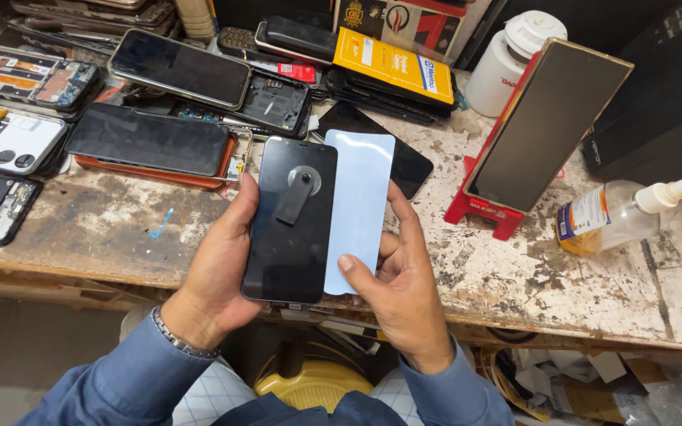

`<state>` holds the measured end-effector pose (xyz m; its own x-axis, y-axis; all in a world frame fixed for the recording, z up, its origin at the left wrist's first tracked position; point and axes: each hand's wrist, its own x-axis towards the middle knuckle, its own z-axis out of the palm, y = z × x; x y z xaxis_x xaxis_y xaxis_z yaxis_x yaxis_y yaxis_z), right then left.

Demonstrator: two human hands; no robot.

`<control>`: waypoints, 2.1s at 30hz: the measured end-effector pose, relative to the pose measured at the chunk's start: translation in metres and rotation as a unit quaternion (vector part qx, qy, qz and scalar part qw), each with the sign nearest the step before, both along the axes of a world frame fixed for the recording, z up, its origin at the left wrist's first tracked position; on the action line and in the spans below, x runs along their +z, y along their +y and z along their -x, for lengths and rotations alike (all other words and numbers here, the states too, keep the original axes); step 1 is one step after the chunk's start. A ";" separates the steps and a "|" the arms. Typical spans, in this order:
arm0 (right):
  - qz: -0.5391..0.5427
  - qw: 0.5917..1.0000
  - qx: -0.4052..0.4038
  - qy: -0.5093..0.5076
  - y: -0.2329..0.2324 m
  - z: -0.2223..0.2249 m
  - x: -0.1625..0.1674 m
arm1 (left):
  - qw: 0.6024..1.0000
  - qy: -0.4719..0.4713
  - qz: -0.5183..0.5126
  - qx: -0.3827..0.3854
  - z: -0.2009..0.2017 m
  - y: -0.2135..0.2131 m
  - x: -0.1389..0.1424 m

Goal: The person holds a smartphone and aligns a screen protector over its display, using a plastic card to help position and smooth it. They wipe the screen with a cloth, reposition the protector against the phone, and finally spray liquid from a bottle onto the screen.

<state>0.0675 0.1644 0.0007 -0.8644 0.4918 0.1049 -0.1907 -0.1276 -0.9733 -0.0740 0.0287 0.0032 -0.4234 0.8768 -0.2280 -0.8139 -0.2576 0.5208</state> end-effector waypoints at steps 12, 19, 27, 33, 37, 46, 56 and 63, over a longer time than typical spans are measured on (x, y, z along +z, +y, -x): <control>0.041 0.998 0.001 -0.042 0.003 0.000 -0.001 | 1.000 0.013 0.005 0.013 -0.002 -0.001 0.000; 0.092 0.994 0.004 -0.061 0.006 -0.005 -0.006 | 1.000 0.010 -0.014 -0.001 -0.005 -0.001 0.002; 0.055 0.991 0.042 -0.111 0.015 -0.007 -0.004 | 0.999 0.018 -0.023 -0.034 0.001 -0.004 0.007; 0.096 0.990 0.039 -0.094 0.015 -0.004 -0.006 | 0.998 0.041 -0.026 -0.026 -0.001 -0.001 0.010; 0.049 0.992 0.048 -0.107 0.018 -0.006 -0.006 | 0.999 0.026 -0.013 -0.027 -0.003 0.001 0.013; 0.082 0.989 0.065 -0.100 0.022 -0.008 -0.006 | 1.000 0.017 -0.016 -0.013 -0.001 0.001 0.015; 0.113 0.985 0.072 -0.105 0.020 -0.009 -0.006 | 0.999 0.005 -0.039 -0.024 -0.004 0.002 0.016; 0.086 0.983 0.109 -0.119 0.030 -0.014 -0.002 | 0.999 0.035 -0.015 -0.028 -0.006 0.003 0.019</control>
